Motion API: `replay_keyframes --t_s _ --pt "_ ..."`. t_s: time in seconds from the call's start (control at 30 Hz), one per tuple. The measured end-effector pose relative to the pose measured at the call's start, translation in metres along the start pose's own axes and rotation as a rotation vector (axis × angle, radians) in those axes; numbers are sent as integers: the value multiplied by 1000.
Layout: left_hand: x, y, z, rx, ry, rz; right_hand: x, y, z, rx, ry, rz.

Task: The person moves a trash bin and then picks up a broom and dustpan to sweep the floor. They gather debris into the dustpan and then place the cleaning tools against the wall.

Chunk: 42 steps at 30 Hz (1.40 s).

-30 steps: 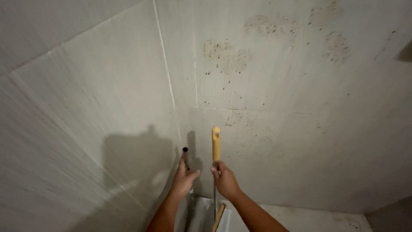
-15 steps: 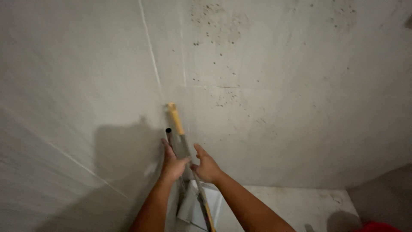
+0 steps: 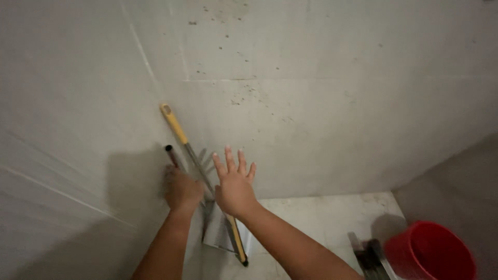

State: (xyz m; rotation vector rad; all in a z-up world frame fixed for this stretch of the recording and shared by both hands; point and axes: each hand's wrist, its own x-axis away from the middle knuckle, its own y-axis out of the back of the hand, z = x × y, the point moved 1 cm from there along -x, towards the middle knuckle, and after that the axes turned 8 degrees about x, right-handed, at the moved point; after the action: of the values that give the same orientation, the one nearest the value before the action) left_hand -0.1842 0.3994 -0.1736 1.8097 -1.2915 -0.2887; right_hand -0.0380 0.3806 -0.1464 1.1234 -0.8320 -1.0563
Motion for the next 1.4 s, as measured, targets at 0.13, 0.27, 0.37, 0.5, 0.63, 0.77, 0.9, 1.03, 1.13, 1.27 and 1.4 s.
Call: replay_keyframes --t_s 0.13,0.27,0.37,0.5,0.63,0.77,0.9,1.03,1.13,1.27,1.4 --pt "-13 -24 14 -146 -15 3 24 10 -1 16 -34 -74" --pt "-4 -26 5 -345 31 125 47 25 -7 28 -98 -96" --pt "23 -28 -8 -428 -45 123 65 34 -14 48 -158 -95" --pt "81 -21 -37 -389 -431 -101 100 53 -20 31 -242 -150" --pt "132 -10 -54 -345 -652 -171 141 67 -31 14 -315 -225" --pt "190 6 -65 -220 -889 -195 199 95 -31 39 -443 -281" --pt "246 20 -81 -181 -966 -149 257 120 -30 40 -562 -356" --pt "304 35 -93 -146 -969 -45 314 142 -29 54 -635 -455" --pt "333 36 -102 -141 -1014 20 345 162 -31 68 -682 -523" --pt "383 35 -111 -66 -1078 121 389 191 -33 83 -710 -582" --pt "425 30 -113 -87 -1126 162 435 212 -34 102 -740 -626"
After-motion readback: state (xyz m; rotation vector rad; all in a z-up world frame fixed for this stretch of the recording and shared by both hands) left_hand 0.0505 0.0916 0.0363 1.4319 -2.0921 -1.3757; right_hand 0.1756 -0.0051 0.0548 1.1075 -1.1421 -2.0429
